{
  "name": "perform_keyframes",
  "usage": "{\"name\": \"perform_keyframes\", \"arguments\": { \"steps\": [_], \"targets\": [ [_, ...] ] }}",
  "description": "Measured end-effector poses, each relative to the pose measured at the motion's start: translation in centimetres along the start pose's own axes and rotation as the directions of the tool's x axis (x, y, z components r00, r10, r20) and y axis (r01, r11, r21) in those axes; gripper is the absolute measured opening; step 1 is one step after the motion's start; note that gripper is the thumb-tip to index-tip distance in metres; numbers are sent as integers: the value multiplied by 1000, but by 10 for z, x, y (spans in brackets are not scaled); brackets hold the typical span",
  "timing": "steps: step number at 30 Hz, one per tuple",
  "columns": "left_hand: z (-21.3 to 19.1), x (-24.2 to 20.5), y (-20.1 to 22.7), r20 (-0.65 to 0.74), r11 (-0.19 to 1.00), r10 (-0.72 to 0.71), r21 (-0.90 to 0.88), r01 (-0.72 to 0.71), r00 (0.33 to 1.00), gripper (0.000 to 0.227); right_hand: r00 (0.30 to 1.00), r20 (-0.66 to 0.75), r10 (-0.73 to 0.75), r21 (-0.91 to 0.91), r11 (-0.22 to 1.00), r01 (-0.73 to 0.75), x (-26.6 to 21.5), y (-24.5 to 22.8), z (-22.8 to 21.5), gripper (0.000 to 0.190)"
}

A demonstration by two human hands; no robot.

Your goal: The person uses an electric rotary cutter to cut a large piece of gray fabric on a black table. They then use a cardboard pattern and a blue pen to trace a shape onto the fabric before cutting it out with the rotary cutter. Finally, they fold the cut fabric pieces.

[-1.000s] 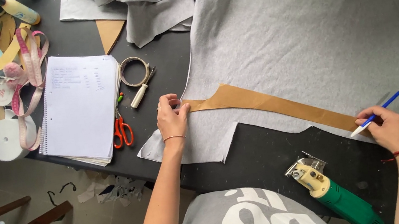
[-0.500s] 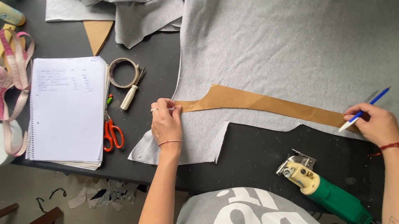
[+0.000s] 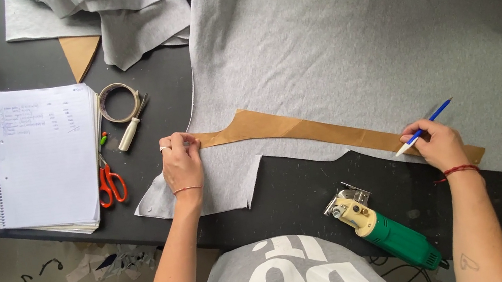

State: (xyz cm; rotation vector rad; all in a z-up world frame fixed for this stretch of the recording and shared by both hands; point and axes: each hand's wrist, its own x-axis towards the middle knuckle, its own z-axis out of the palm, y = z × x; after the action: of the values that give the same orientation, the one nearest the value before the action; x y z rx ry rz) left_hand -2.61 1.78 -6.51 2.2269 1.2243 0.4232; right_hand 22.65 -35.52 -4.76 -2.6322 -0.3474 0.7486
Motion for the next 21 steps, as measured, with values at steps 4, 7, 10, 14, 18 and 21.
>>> {"name": "perform_keyframes", "arguments": {
  "steps": [4,7,10,14,18,21],
  "targets": [
    [-1,-2,6,-58,967,173,197,-158,983,12,972,-164,-166,-237,964,125,-2,13,12,14],
    [1,-8,14,-125,872,435,304,-383,892,15,900,-323,-293,-362,917,168,-3,34,20,24],
    [-2,-21,19,-121,766,582,414,-492,804,22,808,-448,-383,-363,904,227,-19,18,19,26],
    [-6,-41,27,-44,750,518,503,-429,854,35,773,-562,-294,211,853,477,-44,-77,17,43],
    [13,-48,13,43,833,361,434,-343,932,60,849,-420,-321,514,687,514,-33,-172,68,55],
    [5,-44,25,147,850,251,440,-291,957,77,813,-262,-521,508,642,575,-34,-257,102,16]
  ]
}}
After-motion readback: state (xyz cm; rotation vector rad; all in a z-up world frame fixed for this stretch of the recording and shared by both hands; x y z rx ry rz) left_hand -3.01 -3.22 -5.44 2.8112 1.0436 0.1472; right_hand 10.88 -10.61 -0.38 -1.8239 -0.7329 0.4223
